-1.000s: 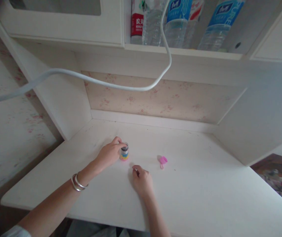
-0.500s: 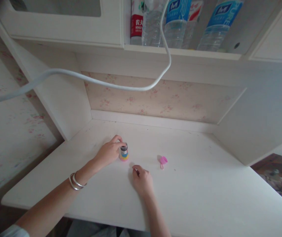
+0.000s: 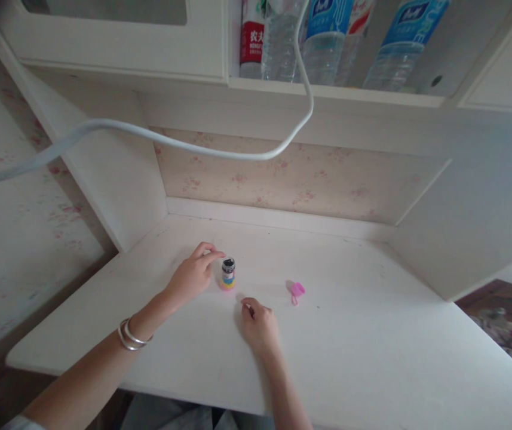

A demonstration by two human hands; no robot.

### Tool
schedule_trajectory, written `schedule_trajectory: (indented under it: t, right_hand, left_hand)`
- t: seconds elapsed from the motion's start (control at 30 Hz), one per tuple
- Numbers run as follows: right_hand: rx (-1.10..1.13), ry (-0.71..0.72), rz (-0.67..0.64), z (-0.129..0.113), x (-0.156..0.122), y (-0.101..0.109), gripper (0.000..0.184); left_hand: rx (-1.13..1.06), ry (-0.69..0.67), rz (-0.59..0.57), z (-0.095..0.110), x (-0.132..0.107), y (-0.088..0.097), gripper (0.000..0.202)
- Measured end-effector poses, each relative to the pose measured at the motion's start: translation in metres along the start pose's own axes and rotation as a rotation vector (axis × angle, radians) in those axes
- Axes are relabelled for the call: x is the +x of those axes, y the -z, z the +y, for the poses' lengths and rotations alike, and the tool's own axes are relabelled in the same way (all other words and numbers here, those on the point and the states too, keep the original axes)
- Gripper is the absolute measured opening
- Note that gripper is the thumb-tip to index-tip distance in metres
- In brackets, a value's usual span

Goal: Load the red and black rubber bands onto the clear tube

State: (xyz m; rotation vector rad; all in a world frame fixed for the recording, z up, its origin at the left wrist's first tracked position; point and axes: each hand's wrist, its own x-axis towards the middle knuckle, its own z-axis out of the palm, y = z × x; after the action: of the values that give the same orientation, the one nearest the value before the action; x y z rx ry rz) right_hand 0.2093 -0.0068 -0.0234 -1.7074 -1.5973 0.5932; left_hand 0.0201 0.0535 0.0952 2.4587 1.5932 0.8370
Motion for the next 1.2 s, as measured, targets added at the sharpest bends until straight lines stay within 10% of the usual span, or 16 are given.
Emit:
schedule_trajectory:
  t: [0.43, 0.87, 1.2]
  right_hand:
    - [-0.42, 0.185, -0.179, -0.041, -0.016, -0.015, 0.03]
    - [-0.565, 0.087, -0.182, -0.109, 0.02, -0.082, 0.033]
    - [-0.239, 0.18, -0.028, -0.109, -0.003, -0.06, 0.032]
  left_hand:
    - [0.018, 0.37, -0.024, -0.083, -0.125, -0.015, 0.023]
    - [0.193, 0.35, -0.053, -0.088, -0.113, -0.031, 0.025]
    - [0.127, 0.349, 0.021, -0.094, -0.118, -0.028, 0.029]
